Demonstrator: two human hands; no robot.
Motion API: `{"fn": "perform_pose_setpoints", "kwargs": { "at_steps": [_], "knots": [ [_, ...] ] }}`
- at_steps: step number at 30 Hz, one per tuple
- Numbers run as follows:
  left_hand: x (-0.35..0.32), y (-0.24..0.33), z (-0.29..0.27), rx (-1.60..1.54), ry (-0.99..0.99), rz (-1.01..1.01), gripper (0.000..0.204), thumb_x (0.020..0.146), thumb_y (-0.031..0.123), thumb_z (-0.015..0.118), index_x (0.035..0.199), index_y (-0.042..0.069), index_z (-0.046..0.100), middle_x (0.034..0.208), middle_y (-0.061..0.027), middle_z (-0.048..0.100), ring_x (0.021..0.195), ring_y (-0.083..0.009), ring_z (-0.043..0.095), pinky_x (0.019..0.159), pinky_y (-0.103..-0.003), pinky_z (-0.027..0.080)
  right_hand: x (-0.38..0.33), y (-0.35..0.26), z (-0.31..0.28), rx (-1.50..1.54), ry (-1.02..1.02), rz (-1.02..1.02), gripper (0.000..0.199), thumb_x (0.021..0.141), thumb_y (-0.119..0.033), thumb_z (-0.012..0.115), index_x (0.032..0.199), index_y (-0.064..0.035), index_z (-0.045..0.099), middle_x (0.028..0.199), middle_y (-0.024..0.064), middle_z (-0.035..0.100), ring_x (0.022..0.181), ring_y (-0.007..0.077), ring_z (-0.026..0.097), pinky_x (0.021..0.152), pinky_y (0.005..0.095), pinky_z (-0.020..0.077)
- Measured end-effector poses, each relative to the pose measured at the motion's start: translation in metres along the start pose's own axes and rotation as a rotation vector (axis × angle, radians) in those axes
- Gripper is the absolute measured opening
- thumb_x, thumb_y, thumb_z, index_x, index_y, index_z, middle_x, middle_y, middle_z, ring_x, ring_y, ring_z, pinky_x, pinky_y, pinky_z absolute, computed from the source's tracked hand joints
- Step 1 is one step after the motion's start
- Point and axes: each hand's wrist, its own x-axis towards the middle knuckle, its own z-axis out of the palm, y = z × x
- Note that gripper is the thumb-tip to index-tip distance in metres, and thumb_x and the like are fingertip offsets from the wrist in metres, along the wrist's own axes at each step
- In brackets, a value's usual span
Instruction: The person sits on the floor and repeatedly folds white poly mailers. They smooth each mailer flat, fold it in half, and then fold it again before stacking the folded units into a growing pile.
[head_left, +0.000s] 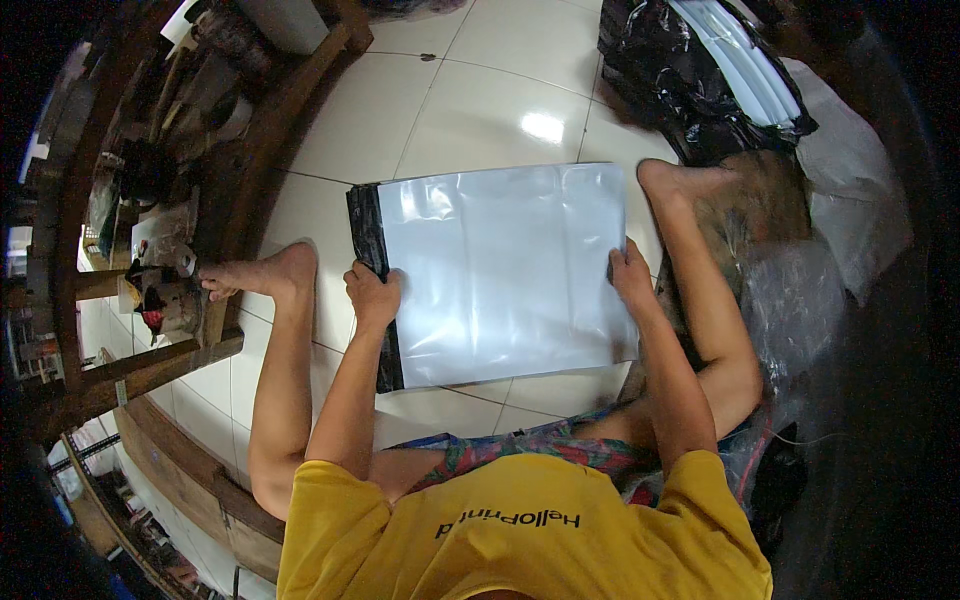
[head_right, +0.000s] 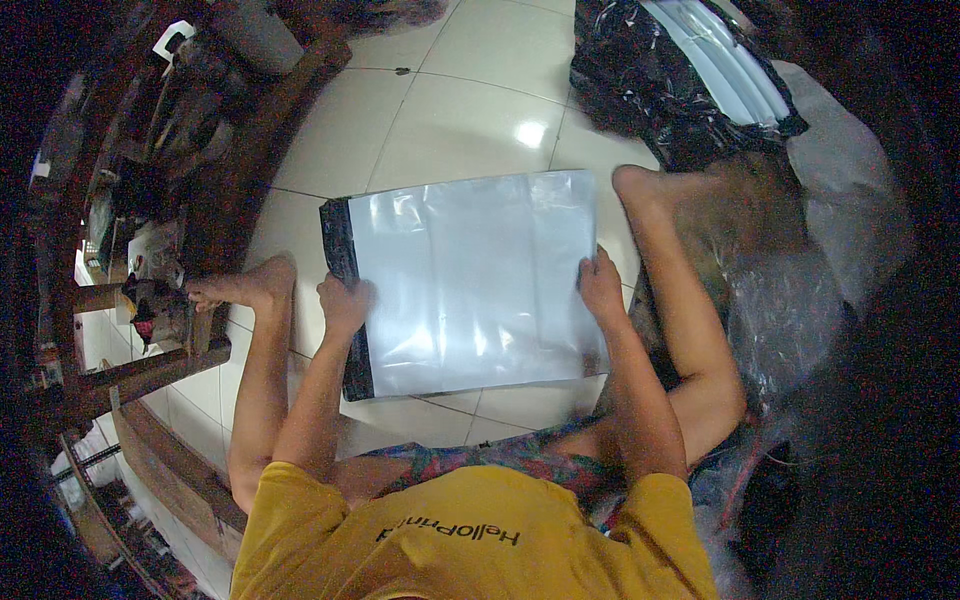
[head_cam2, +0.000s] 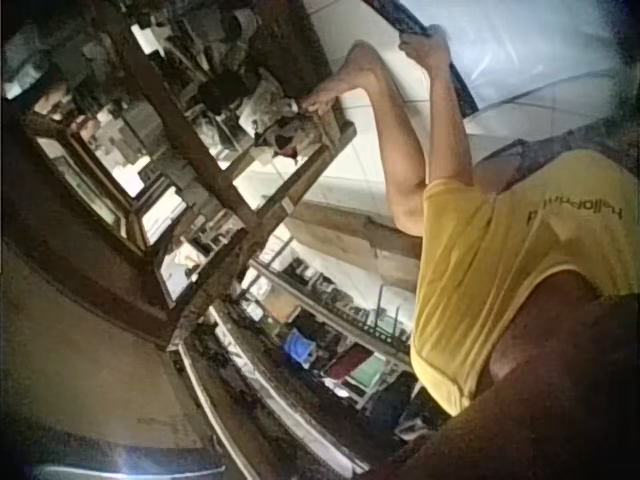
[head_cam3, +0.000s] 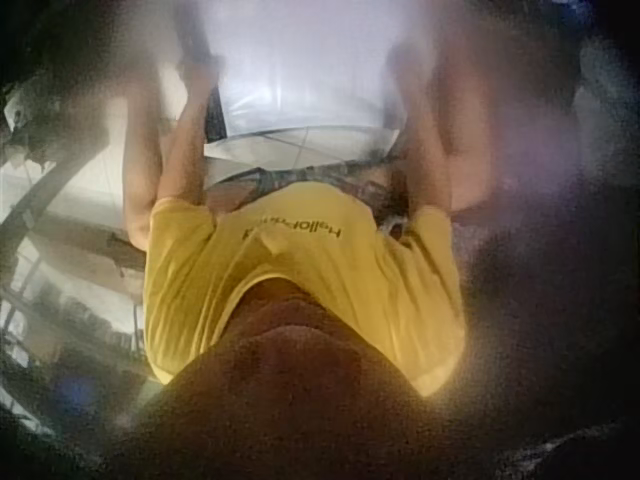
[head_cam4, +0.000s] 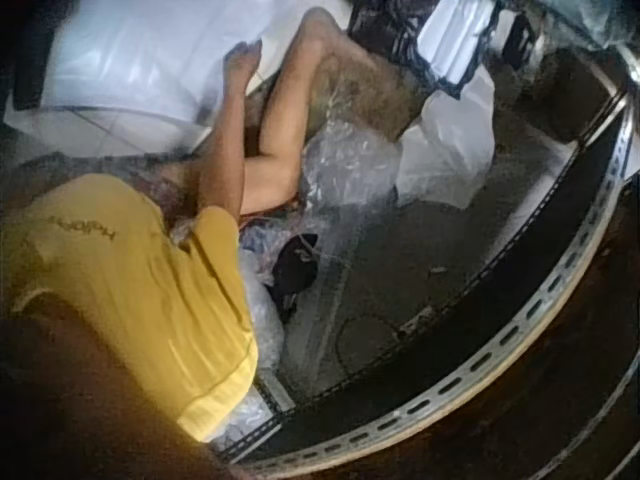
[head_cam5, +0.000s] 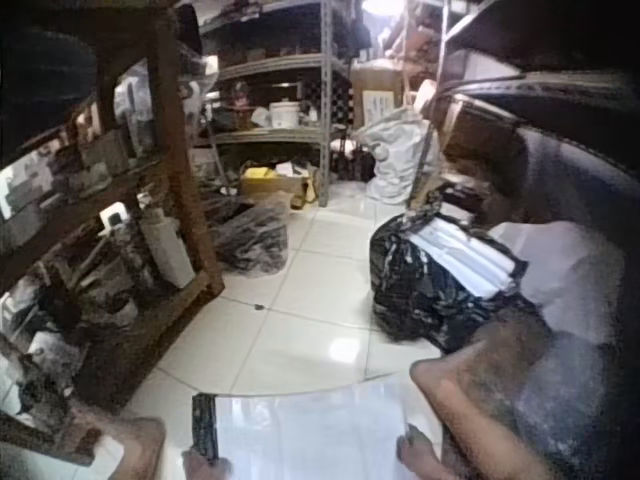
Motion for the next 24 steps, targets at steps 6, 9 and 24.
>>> {"fn": "perform_pose_setpoints", "kwargs": {
  "at_steps": [6, 9, 24],
  "knots": [
    [-0.005, -0.016, -0.012, -0.131, 0.118, -0.044, 0.069, 0.086, 0.028, 0.062, 0.139, -0.010, 0.040, 0.130, -0.0342, 0.047, 0.122, -0.0486, 0.047, 0.109, -0.053, 0.037, -0.006, -0.007, -0.010, -0.091, 0.138, -0.073, 0.039, 0.095, -0.018, 0.052, 0.128, 0.0040, 0.058, 0.118, 0.0317, 0.063, 0.111, 0.0450, 0.061, 0.099, 0.0480, 0.0462],
    [-0.010, -0.020, -0.019, -0.141, -0.033, -0.021, 0.059, 0.087, 0.024, 0.062, 0.137, -0.004, 0.047, 0.126, -0.0304, 0.050, 0.120, -0.0471, 0.048, 0.107, -0.052, 0.039, -0.010, -0.017, -0.018, -0.116, 0.057, -0.060, 0.036, 0.094, -0.018, 0.052, 0.120, 0.0047, 0.062, 0.112, 0.0331, 0.064, 0.108, 0.0466, 0.061, 0.096, 0.0497, 0.0468],
    [-0.050, 0.005, 0.020, 0.034, 0.491, 0.180, 0.065, 0.092, 0.014, 0.056, 0.144, -0.017, 0.033, 0.132, -0.0344, 0.046, 0.117, -0.0445, 0.046, 0.105, -0.050, 0.038, -0.120, -0.015, -0.008, -0.719, -0.131, -0.674, 0.082, 0.092, -0.042, 0.063, 0.149, 0.0082, 0.031, 0.154, 0.0371, 0.024, 0.145, 0.0528, 0.021, 0.119, 0.0620, 0.0167]
  ]
}}
